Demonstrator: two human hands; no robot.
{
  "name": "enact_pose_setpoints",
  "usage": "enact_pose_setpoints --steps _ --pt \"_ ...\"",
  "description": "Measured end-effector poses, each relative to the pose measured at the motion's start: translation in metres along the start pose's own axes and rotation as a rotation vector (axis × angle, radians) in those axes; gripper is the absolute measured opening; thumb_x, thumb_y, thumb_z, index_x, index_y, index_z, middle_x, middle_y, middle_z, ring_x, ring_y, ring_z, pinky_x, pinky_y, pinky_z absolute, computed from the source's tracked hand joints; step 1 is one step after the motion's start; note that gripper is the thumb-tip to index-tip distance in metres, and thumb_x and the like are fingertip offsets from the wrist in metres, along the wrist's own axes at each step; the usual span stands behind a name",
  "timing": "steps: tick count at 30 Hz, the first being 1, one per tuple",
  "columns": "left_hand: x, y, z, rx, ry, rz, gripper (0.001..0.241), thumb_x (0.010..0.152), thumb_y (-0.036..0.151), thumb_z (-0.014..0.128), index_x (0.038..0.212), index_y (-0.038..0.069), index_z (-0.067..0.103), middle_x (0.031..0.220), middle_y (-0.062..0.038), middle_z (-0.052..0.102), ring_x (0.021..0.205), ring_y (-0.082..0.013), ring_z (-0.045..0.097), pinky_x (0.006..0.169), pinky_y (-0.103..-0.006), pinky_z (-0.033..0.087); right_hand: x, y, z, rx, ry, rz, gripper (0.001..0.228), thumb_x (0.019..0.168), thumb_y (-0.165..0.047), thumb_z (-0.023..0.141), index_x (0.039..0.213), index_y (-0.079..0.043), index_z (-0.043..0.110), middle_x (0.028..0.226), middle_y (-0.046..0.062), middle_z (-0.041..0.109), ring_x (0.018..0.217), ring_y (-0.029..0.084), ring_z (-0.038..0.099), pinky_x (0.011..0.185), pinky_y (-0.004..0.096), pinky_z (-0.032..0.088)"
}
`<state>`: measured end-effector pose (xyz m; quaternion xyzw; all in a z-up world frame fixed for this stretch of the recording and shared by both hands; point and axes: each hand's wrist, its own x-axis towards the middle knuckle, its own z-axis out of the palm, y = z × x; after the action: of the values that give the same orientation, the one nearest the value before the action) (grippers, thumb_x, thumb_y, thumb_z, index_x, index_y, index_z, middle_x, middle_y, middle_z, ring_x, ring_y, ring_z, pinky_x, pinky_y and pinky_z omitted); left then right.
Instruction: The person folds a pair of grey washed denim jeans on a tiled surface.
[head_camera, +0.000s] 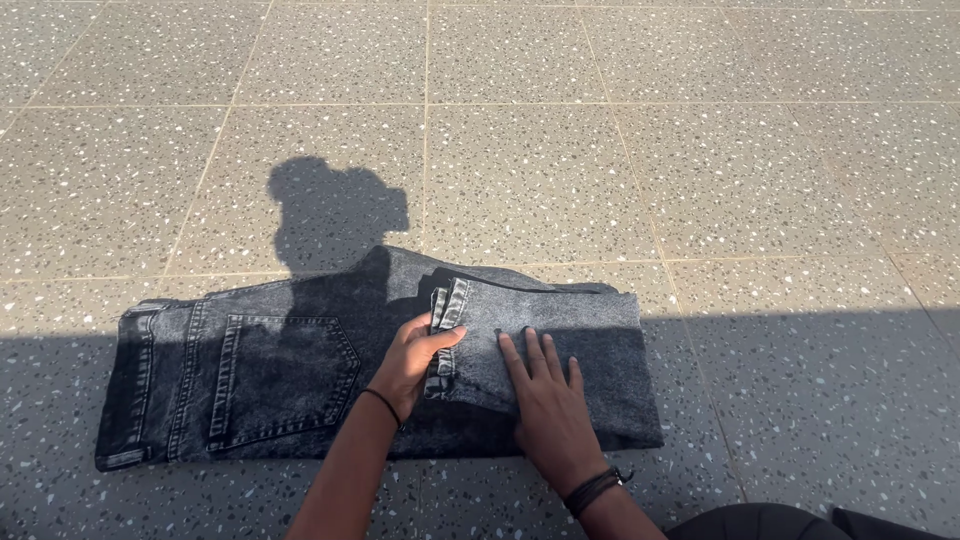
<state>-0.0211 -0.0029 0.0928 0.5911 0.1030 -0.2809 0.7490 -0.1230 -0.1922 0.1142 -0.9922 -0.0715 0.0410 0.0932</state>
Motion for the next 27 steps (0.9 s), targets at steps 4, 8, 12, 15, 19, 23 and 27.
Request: enact_pose_setpoints --steps 4,8,12,15,19,23,27 --pt "0.022 -0.022 -0.008 0.169 0.092 -0.004 0.023 0.085 0.021 0.078 0.102 0.008 0.071 0.086 0.0 0.07 0.08 -0.0111 0.063 0.075 -0.0333 0.049 -0.002 0.003 -0.003 -0.084 0.081 0.097 0.086 0.085 0.003 0.054 0.161 -0.022 0.024 0.167 0.013 0.026 0.154 0.036 0.024 0.117 0.066 0.024" --pt "0.031 -0.045 -0.015 0.345 0.196 -0.032 0.027 0.085 0.025 0.081 0.101 0.006 0.072 0.086 -0.002 0.07 0.08 -0.0131 0.061 0.075 -0.0349 0.05 -0.007 0.004 0.032 -0.214 0.031 0.206 0.086 0.084 -0.014 0.059 0.161 -0.005 0.02 0.165 0.03 0.021 0.152 0.052 0.021 0.109 0.077 0.021" --pt "0.03 -0.044 -0.008 0.252 0.192 -0.027 0.026 0.086 0.027 0.08 0.102 0.008 0.072 0.089 -0.002 0.069 0.081 -0.0129 0.062 0.076 -0.0356 0.05 -0.004 0.001 0.003 -0.242 -0.13 0.317 0.083 0.088 -0.013 0.059 0.159 -0.006 0.017 0.161 0.029 0.017 0.149 0.052 0.017 0.107 0.078 0.022" --pt "0.022 -0.043 -0.003 0.12 0.184 -0.032 0.024 0.087 0.026 0.078 0.103 0.009 0.071 0.09 -0.001 0.068 0.081 -0.0122 0.062 0.076 -0.0354 0.05 -0.008 0.011 -0.003 -0.276 -0.112 0.362 0.08 0.089 -0.013 0.059 0.16 -0.009 0.022 0.165 0.026 0.022 0.151 0.051 0.023 0.105 0.075 0.028" --pt "0.005 -0.026 0.025 -0.068 0.012 -0.04 0.019 0.09 0.025 0.076 0.1 0.011 0.07 0.088 0.002 0.065 0.081 -0.0121 0.061 0.074 -0.0358 0.05 -0.023 0.052 -0.024 -0.201 0.136 0.298 0.071 0.086 -0.01 0.06 0.153 -0.008 0.036 0.154 0.026 0.041 0.147 0.041 0.042 0.116 0.048 0.042" --pt "0.012 -0.022 0.038 -0.047 -0.128 0.072 0.017 0.093 0.026 0.075 0.102 0.012 0.069 0.089 0.006 0.062 0.081 -0.0069 0.056 0.074 -0.0311 0.047 -0.04 0.058 -0.063 -0.136 0.44 0.179 0.075 0.078 0.003 0.053 0.151 -0.008 0.042 0.157 0.021 0.043 0.146 0.035 0.046 0.117 0.046 0.042" --pt "0.024 -0.038 0.021 0.188 -0.018 0.058 0.023 0.093 0.029 0.075 0.102 0.009 0.069 0.089 0.003 0.064 0.081 -0.0076 0.058 0.078 -0.0304 0.048 -0.038 0.059 -0.017 -0.077 0.025 0.267 0.083 0.079 0.001 0.056 0.159 -0.011 0.035 0.164 0.023 0.029 0.15 0.039 0.033 0.11 0.052 0.037"
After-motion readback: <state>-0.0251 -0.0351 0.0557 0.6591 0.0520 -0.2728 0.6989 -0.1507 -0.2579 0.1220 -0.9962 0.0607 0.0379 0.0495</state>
